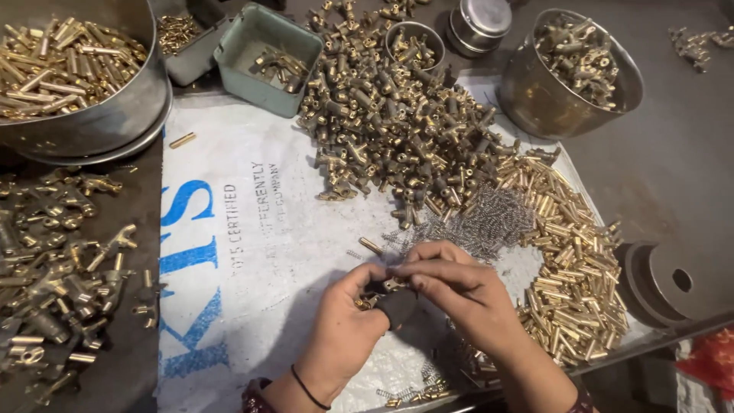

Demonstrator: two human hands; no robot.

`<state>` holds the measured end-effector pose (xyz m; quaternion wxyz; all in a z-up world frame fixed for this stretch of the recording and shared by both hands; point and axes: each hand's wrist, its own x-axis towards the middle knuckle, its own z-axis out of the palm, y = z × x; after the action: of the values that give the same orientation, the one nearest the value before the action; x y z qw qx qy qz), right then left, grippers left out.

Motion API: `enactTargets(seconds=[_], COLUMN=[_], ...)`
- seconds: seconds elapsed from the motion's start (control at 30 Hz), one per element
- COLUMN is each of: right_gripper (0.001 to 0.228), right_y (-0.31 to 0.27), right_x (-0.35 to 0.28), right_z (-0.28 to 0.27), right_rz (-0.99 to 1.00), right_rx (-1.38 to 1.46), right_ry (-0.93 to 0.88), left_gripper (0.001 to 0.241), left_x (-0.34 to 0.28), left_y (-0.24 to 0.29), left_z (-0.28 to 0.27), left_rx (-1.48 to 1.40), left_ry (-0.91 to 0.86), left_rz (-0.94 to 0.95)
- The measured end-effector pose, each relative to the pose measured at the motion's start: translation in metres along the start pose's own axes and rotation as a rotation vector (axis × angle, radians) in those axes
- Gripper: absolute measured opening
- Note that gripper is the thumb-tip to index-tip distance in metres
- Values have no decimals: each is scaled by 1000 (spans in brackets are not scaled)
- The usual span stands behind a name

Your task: Manually inserting small metal pins into brass fittings at an assembly workbench.

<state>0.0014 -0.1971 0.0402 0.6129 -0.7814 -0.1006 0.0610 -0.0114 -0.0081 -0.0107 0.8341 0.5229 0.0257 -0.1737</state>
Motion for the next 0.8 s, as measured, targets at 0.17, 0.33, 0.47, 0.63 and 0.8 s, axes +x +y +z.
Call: enactTargets(seconds=[0.17,0.33,0.47,0.63,0.8], right_gripper=[22,20,12,28,26], right_y=[-15,-5,-3,-8,-2], right_x=[-1,-3,-16,-33,-26], right_z=[6,-22,-43,2,13], right_rz=[-115,-104,162,54,108], right_rx=[-367,-438,-541,-819,-1055], right_ry=[-22,87,238,-71,-50], left_gripper=[19,20,22,24,28], left_x=[3,6,9,4,5], left_y=[-8,1,3,17,-1], left_z=[-5,-1,-6,2,-5], left_rx=[265,257,170,99,240], left_ry=[-5,52,167,126,42], left_rz=[216,131,20,-50,95])
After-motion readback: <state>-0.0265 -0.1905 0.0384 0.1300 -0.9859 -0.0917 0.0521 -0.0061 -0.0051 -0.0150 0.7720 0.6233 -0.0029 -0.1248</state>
